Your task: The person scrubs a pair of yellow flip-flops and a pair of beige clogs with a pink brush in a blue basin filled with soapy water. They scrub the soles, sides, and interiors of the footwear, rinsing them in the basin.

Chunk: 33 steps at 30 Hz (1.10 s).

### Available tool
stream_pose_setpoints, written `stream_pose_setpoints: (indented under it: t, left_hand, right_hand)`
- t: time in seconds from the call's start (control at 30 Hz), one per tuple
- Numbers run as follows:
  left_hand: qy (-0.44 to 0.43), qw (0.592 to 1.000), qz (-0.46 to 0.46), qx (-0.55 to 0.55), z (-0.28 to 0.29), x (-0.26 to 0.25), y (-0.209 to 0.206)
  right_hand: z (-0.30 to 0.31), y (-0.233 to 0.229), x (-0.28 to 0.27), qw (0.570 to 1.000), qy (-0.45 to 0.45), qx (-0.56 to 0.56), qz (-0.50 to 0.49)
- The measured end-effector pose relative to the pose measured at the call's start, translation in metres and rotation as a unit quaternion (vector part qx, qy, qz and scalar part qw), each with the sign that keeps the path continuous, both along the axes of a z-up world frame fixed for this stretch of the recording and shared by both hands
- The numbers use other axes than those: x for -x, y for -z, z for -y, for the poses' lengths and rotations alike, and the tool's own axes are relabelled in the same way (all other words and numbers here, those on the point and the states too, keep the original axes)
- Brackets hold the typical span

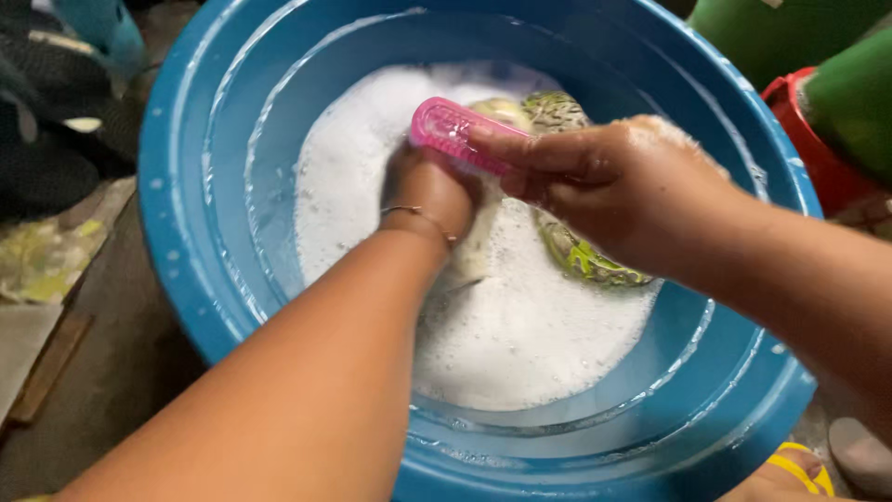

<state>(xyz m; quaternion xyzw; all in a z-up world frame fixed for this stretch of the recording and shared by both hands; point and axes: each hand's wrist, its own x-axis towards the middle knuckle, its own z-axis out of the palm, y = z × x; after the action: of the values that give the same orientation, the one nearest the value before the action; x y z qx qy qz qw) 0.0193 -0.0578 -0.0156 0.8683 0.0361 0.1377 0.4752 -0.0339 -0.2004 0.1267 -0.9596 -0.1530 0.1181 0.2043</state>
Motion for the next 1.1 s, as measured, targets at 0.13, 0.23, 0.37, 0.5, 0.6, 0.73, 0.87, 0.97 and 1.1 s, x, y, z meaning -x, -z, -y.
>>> stream_pose_setpoints:
  t: [0.13, 0.23, 0.37, 0.5, 0.6, 0.73, 0.87, 0.97, 1.1]
  left_hand:
    - [0.033, 0.985, 0.109, 0.133, -0.007, -0.004, -0.004]
    - [-0.008, 0.985, 0.102, 0.141, -0.01, 0.015, 0.0]
    - [0.0, 0.958, 0.241, 0.157, -0.028, 0.017, -0.027]
    - [-0.09, 0.969, 0.225, 0.036, -0.025, 0.017, -0.017]
    - [-0.074, 0.969, 0.222, 0.076, -0.035, 0.011, -0.031]
    - [0.013, 0.965, 0.191, 0.177, -0.042, 0.018, -0.032]
    - [0.043, 0.975, 0.111, 0.188, -0.039, 0.013, -0.038]
    - [0.103, 0.957, 0.088, 0.256, -0.04, 0.019, -0.041]
    - [0.131, 0.95, 0.112, 0.261, -0.032, 0.024, -0.049]
  right_hand:
    - [0.01, 0.016, -0.004, 0.982, 0.099, -0.133, -0.089]
    - [0.028, 0.03, -0.016, 0.937, 0.146, -0.288, -0.135]
    - [0.02, 0.015, -0.029, 0.903, 0.222, -0.349, -0.111]
    - [0.015, 0.025, -0.014, 0.912, 0.163, -0.368, -0.082]
    - [0.001, 0.023, -0.01, 0.918, 0.129, -0.37, -0.051]
    - [-0.007, 0.019, -0.015, 0.917, 0.177, -0.353, -0.057]
    - [0.006, 0.01, -0.026, 0.929, 0.07, -0.359, -0.064]
    - [0.013, 0.009, -0.029, 0.942, 0.092, -0.313, -0.081]
    - [0.036, 0.033, -0.027, 0.936, 0.297, -0.059, -0.176]
